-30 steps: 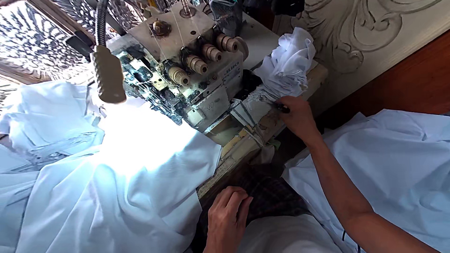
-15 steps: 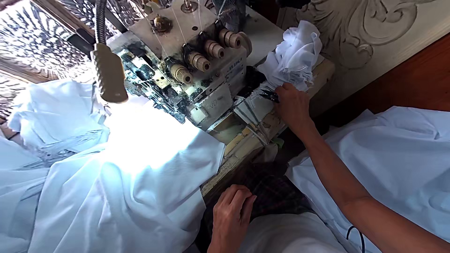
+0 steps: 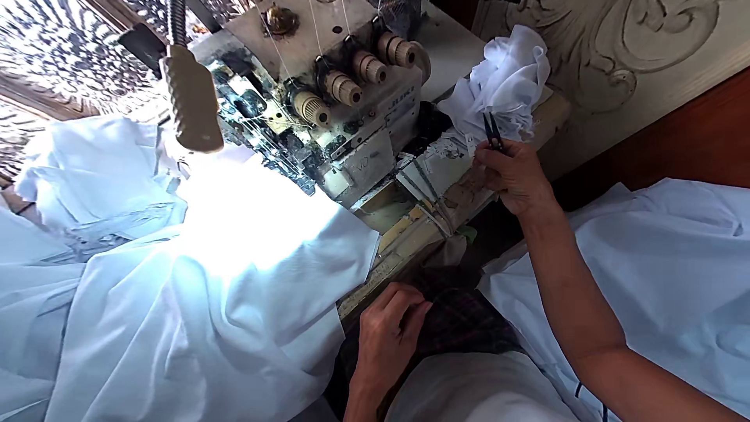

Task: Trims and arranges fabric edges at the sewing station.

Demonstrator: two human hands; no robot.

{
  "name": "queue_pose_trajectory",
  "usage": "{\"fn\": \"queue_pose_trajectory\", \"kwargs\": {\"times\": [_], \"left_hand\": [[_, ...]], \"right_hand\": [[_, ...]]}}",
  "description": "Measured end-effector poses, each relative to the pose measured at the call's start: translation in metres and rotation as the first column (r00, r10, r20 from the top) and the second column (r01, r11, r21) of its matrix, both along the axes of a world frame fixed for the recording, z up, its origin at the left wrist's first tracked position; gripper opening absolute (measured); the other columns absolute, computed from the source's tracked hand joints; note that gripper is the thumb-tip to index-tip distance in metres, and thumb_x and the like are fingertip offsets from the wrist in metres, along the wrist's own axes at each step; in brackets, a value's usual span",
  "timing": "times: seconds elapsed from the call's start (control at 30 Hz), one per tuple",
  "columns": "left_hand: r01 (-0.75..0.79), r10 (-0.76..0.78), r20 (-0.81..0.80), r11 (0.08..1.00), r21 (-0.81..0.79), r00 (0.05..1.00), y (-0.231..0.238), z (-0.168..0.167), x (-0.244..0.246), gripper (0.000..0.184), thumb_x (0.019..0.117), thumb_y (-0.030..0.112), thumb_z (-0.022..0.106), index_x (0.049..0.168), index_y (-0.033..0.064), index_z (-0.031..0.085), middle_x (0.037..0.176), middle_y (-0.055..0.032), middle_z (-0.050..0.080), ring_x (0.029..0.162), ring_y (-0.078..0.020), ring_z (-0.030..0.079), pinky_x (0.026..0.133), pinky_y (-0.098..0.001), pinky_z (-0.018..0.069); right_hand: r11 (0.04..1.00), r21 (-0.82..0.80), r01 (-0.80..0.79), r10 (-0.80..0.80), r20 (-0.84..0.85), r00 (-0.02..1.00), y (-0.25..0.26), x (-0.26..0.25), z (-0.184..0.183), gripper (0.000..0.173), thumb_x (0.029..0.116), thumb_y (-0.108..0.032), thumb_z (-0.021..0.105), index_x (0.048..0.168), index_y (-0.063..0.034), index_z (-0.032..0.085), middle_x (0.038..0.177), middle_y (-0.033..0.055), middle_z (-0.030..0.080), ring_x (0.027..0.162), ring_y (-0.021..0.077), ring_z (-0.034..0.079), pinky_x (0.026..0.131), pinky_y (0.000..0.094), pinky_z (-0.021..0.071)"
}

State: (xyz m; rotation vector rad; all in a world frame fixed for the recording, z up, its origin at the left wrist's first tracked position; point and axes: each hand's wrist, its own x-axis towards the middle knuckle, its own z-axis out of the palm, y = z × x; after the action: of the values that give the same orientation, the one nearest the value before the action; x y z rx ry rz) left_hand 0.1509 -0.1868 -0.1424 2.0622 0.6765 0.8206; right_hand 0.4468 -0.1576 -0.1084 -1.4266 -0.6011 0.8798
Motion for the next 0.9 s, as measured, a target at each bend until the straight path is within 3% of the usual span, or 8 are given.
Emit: {"fn": "queue_pose_trajectory", "kwargs": {"times": [0.13,0.27,0.33,0.43,0.57,0.73,0.8,0.9], "left_hand": [[-0.086,0.088,0.091,0.996,-0.025,0.992,0.026,0.010,0.030,0.015,0.0970,0.009,0.064,0.094,-0.0020,0.073,0.092,-0.0074,0.071,0.084,-0.0037,0.067,0.079,-0.0181,0.0563],[-0.139,0.129,0.067,0.972,0.190,0.989,0.056,0.042,0.051,0.020,0.1002,0.005,0.058,0.108,-0.0031,0.074,0.099,-0.0127,0.070,0.085,-0.0132,0.067,0.078,-0.0263,0.0563],[-0.110,0.106,0.030,0.968,0.226,0.994,0.069,0.057,0.057,0.022,0.1017,0.006,0.057,0.115,-0.0016,0.073,0.105,-0.0136,0.069,0.087,-0.0148,0.066,0.078,-0.0272,0.0554],[-0.010,0.016,-0.051,0.993,0.117,0.999,0.084,0.070,0.057,0.026,0.1009,0.016,0.062,0.121,0.0017,0.070,0.109,-0.0100,0.065,0.081,-0.0102,0.064,0.070,-0.0236,0.0536],[0.055,-0.056,-0.011,0.998,-0.026,0.998,0.084,0.070,0.054,0.007,0.0953,0.010,0.068,0.097,0.0029,0.069,0.084,-0.0013,0.066,0.070,-0.0017,0.061,0.063,-0.0154,0.0509],[0.059,0.060,0.301,0.927,-0.370,0.952,0.074,0.058,0.046,0.011,0.1005,0.006,0.059,0.095,0.0082,0.067,0.076,0.0058,0.064,0.066,-0.0006,0.060,0.062,-0.0157,0.0518],[0.065,0.136,0.385,0.883,-0.466,0.913,0.068,0.055,0.044,0.014,0.1016,0.008,0.058,0.093,0.0108,0.069,0.078,0.0060,0.066,0.068,-0.0012,0.061,0.064,-0.0165,0.0529],[0.072,0.189,0.451,0.863,-0.500,0.872,0.058,0.052,0.041,0.015,0.1007,0.007,0.059,0.093,0.0111,0.071,0.080,0.0052,0.069,0.069,-0.0016,0.063,0.066,-0.0172,0.0541]], "right_hand": [[0.993,0.044,-0.112,0.112,-0.001,0.994,-0.008,-0.019,0.009,0.013,0.0994,0.001,0.054,0.094,-0.0082,0.062,0.072,-0.0085,0.063,0.044,-0.0064,0.036,0.041,0.0099,0.0297],[0.965,0.032,-0.260,0.236,0.321,0.917,-0.021,-0.039,0.014,0.007,0.0909,-0.004,0.064,0.091,-0.0100,0.067,0.075,-0.0105,0.061,0.057,-0.0069,0.049,0.052,0.0100,0.0410],[0.949,0.022,-0.315,0.277,0.424,0.863,-0.034,-0.047,0.019,0.004,0.0919,-0.006,0.065,0.093,-0.0091,0.068,0.075,-0.0033,0.063,0.053,-0.0014,0.048,0.045,0.0117,0.0384],[0.930,0.024,-0.366,0.310,0.479,0.821,-0.039,-0.054,0.026,0.005,0.0901,-0.005,0.066,0.093,-0.0075,0.069,0.077,-0.0020,0.064,0.054,-0.0007,0.051,0.045,0.0123,0.0396],[0.918,0.044,-0.395,0.323,0.497,0.806,-0.038,-0.062,0.029,0.005,0.0868,-0.003,0.069,0.091,-0.0053,0.069,0.077,-0.0021,0.063,0.056,-0.0020,0.051,0.047,0.0111,0.0405],[0.907,0.191,-0.375,0.312,0.292,0.904,-0.035,-0.077,0.024,0.013,0.0998,-0.010,0.062,0.104,-0.0047,0.073,0.081,-0.0022,0.067,0.053,-0.0018,0.047,0.044,0.0119,0.0360],[0.902,0.245,-0.355,0.320,0.174,0.931,-0.033,-0.089,0.024,0.013,0.0983,-0.009,0.063,0.106,-0.0057,0.074,0.080,-0.0050,0.065,0.051,-0.0038,0.042,0.043,0.0109,0.0344],[0.914,0.264,-0.308,0.265,0.187,0.946,-0.030,-0.105,0.021,0.006,0.0922,-0.002,0.070,0.097,-0.0052,0.072,0.085,-0.0025,0.069,0.061,-0.0026,0.054,0.052,0.0106,0.0434]]}}
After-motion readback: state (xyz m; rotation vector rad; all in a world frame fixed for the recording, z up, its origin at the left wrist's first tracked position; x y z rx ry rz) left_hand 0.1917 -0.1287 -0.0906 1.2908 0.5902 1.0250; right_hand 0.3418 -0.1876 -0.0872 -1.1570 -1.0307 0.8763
